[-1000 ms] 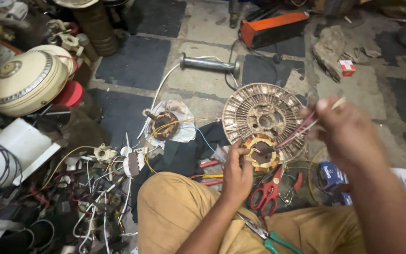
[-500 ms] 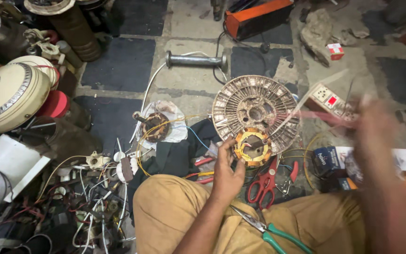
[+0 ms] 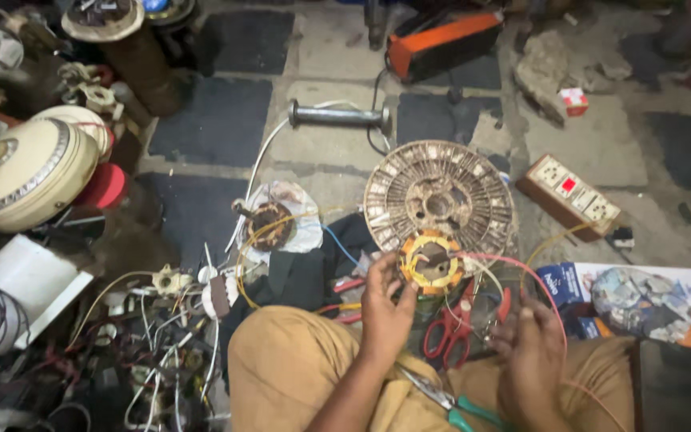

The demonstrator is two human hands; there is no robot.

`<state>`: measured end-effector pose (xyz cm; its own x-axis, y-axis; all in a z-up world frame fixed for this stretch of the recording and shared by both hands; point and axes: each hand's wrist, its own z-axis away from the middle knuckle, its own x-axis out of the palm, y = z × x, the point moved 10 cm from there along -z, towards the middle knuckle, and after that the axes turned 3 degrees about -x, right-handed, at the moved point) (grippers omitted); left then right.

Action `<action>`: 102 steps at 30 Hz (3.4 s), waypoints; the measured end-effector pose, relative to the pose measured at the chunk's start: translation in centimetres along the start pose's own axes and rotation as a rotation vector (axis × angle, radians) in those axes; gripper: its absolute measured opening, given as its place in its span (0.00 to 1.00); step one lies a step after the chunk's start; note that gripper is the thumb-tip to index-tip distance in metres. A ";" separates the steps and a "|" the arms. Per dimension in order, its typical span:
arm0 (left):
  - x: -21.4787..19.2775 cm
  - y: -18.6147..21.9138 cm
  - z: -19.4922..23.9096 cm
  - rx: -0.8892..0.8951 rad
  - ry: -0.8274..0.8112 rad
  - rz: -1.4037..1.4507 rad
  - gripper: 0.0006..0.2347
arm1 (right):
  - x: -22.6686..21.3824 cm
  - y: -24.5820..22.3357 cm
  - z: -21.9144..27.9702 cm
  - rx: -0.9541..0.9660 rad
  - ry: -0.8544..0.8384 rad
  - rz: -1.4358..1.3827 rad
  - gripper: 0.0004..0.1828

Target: The person sits on the floor and works on a disassembled electrical motor, manipulating and connecting wires with their hands. They occasionally use pliers to adjust the wiring.

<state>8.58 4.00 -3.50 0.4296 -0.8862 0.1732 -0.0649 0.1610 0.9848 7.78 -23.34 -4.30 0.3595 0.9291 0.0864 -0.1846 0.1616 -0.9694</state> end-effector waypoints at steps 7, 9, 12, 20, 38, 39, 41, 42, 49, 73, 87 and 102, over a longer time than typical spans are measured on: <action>0.4 0.4 0.7 0.053 0.004 0.067 0.23 | 5.6 -3.2 6.2 -0.449 -0.555 0.384 0.17; 0.3 0.4 0.2 -0.020 0.015 -0.011 0.23 | 8.8 -4.2 4.2 -0.340 -0.539 0.191 0.30; 0.0 1.2 0.0 0.013 0.007 -0.034 0.23 | 11.0 -7.1 1.7 -0.377 -0.393 0.453 0.22; 0.0 1.2 0.5 0.075 0.016 0.033 0.22 | 14.6 -11.6 0.3 -0.561 -0.397 0.598 0.12; -0.9 -3.9 -1.7 -0.189 -0.312 -0.020 0.26 | 15.4 -9.7 -4.3 -0.339 -0.559 0.653 0.13; -0.7 -3.9 -1.7 -0.195 -0.316 -0.015 0.26 | 14.6 -9.0 -4.3 -0.283 -0.509 0.627 0.12; -0.3 -3.6 -1.8 -0.173 -0.306 -0.037 0.26 | 13.6 -8.5 -2.8 -0.395 -0.444 0.565 0.14; -0.3 -3.4 -1.8 -0.149 -0.279 -0.064 0.27 | 13.0 -8.1 -2.1 -0.446 -0.421 0.536 0.15; 0.3 -3.5 -0.6 -0.124 -0.279 -0.041 0.35 | 12.0 -7.0 0.5 -0.777 -0.286 0.761 0.23; 0.1 1.0 -0.1 0.049 0.112 -0.395 0.27 | 13.8 -7.0 -0.8 -0.817 -0.529 0.812 0.39; -27.9 17.4 10.1 -0.050 0.103 -0.481 0.17 | 10.4 8.3 5.8 -0.444 -0.957 0.586 0.25; -40.4 24.1 15.4 -0.761 -0.056 -1.662 0.15 | 8.2 17.9 2.6 -0.176 -1.030 0.407 0.15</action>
<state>-24.18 36.98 13.40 -0.4142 -0.3245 -0.8504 0.7317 -0.6744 -0.0990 5.04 -11.96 -20.36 -0.6418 0.7467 -0.1746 0.0452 -0.1905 -0.9806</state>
